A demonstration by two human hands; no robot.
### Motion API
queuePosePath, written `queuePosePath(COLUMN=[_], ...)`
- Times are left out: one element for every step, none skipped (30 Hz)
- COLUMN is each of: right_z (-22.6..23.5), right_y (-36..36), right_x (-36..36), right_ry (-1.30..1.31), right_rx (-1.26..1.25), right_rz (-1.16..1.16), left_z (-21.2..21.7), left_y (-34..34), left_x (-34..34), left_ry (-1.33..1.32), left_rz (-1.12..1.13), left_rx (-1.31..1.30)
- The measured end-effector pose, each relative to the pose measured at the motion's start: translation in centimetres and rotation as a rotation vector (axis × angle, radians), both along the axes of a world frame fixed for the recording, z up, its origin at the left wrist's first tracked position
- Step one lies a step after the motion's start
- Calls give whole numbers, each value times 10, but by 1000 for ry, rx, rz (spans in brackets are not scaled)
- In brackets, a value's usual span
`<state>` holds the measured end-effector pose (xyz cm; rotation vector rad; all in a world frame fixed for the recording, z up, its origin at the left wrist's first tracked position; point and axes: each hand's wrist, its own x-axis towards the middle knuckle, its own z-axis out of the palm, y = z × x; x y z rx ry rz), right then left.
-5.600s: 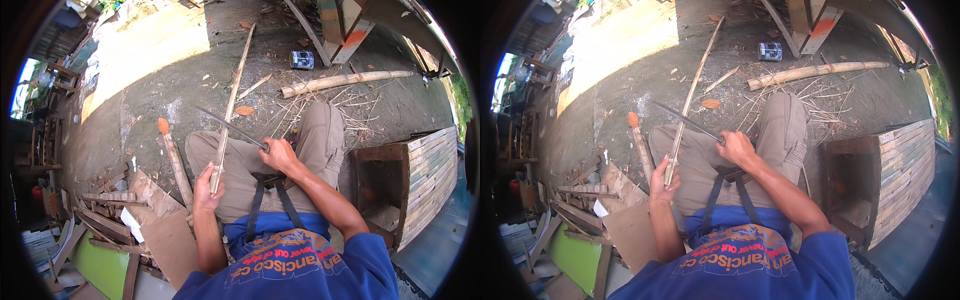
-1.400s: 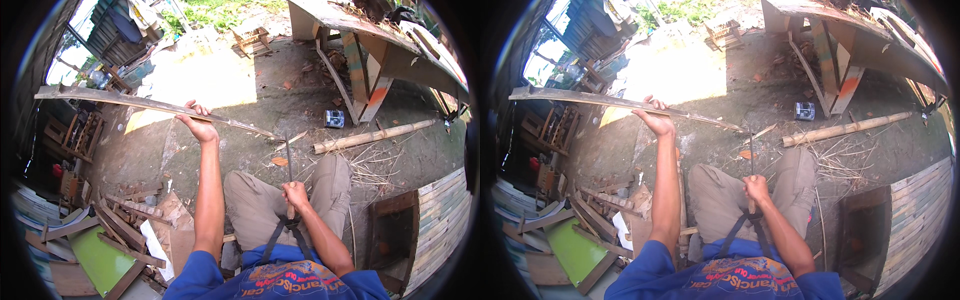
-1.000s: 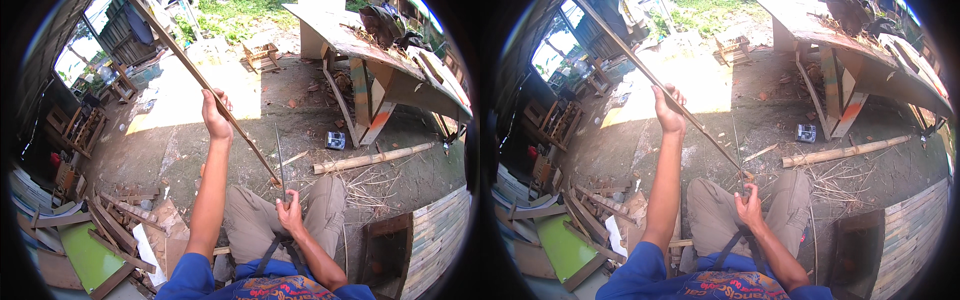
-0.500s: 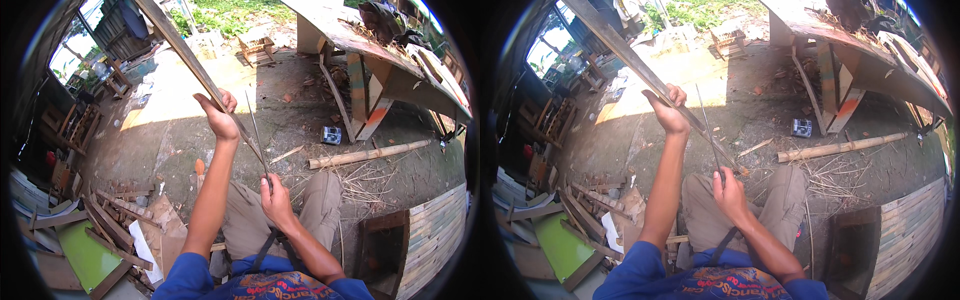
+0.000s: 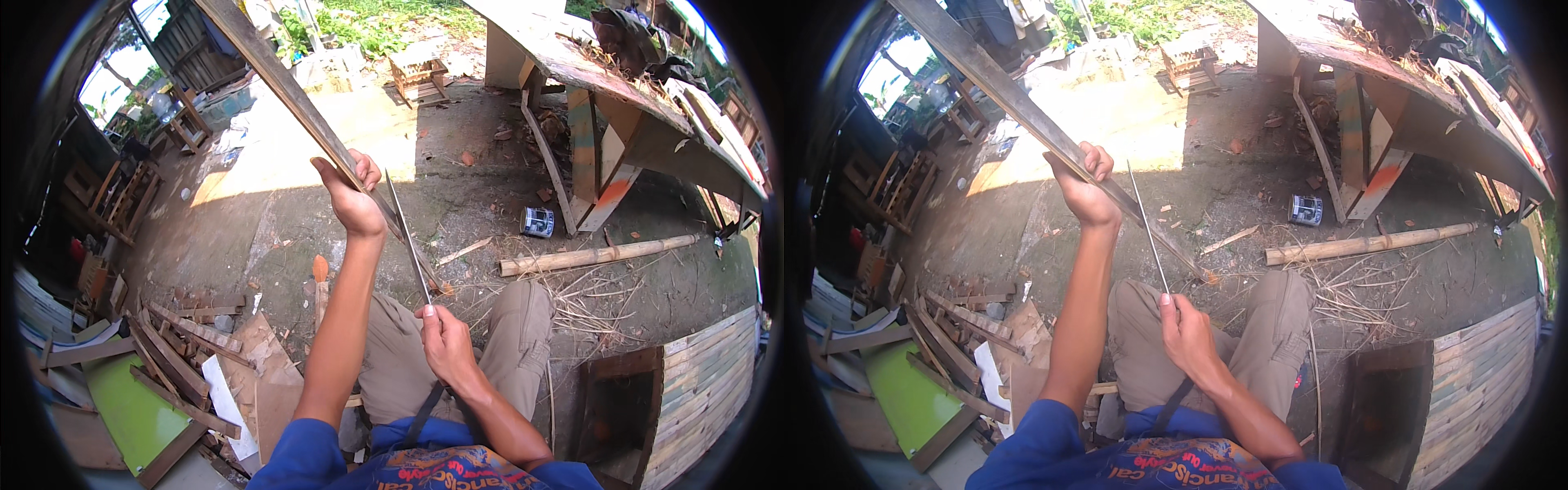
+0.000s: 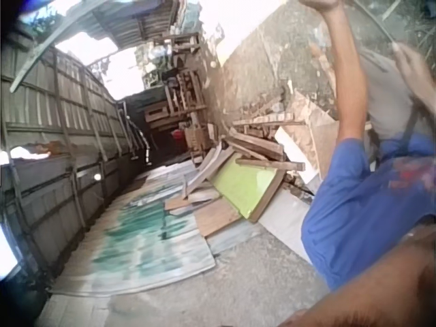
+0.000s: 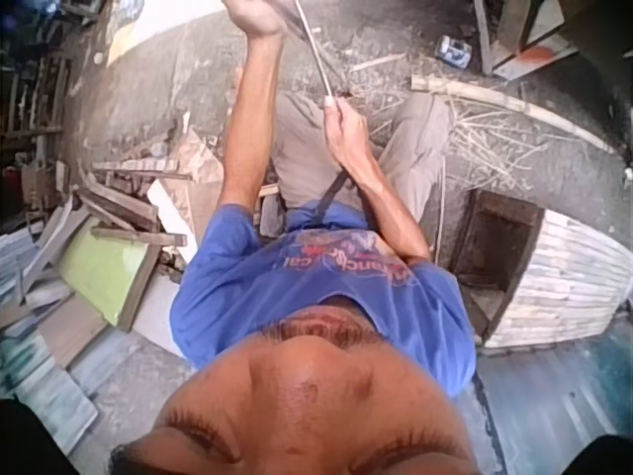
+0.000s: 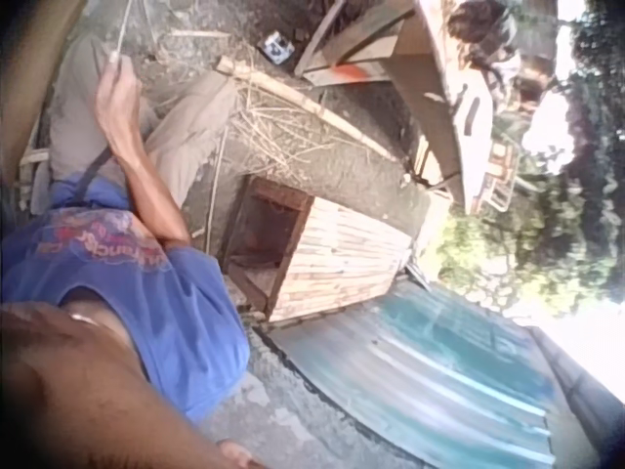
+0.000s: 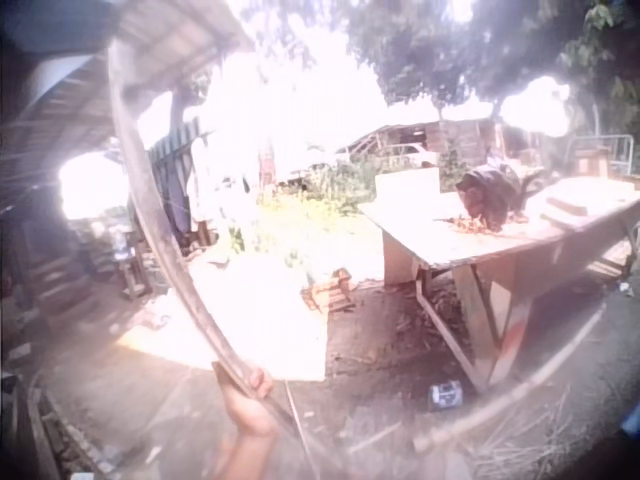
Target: The person sits on the ground and uses a knife to sharpen the end of a long bamboo pole. They repeatedly scrape the knife along the bamboo to create a pointed tip, rotating the pole to work on different sides.
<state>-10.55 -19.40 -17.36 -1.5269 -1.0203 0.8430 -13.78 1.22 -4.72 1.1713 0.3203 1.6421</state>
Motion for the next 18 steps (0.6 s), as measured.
queuePosePath(right_z=[7, 13, 19, 22, 20, 16, 9, -9, -11, -12, -11, -5, 2, 8, 11, 2, -2, 3], right_y=[-6, -10, -11, -10, -8, -6, -2, 1, 0, -1, 1, 2, 1, 0, 0, 2, 2, 1], right_x=[-5, -9, -11, -14, -16, -14, -11, -7, -8, -9, -8, -9, -9, -8, -5, -5, -3, -4], right_ry=[69, 45, 15, -14, -28, -45, -64, 26, 23, 20, 16, -10, -34, -59, -88, -92, 86, 268], right_rx=[-24, 47, 126, 206, 171, 140, 114, 95, 89, 82, 75, 75, 36, -2, -39, 24, 0, -23], right_rz=[13, -19, -41, -59, -62, -68, -81, -37, -36, -36, -37, -41, -36, -31, -33, -44, -5, 41], left_z=[-2, -1, 2, -2, -3, -5, -7, -8, -10, -11, -10, -3, 5, 12, 28, 46, 63, 75], left_y=[0, -2, -3, -1, -5, -6, -4, -4, -5, -6, -5, -6, -4, 0, 5, 3, 0, -2], left_x=[-4, -4, -3, -6, -4, 0, 4, 5, 3, 1, 1, -2, -5, -12, -13, -15, -18, -19], left_ry=[21, 6, -16, 3, -11, -1, 7, 53, 100, 121, 152, 157, 161, 134, 27, 2, -23, 26], left_rz=[-6, -21, -24, -87, -71, -40, -15, 35, 87, 80, 111, 127, 142, 115, 56, -20, -97, -61], left_rx=[22, 15, 17, 82, 93, 118, 147, 148, 145, 164, 178, 183, 188, 209, 225, 202, 181, 172])
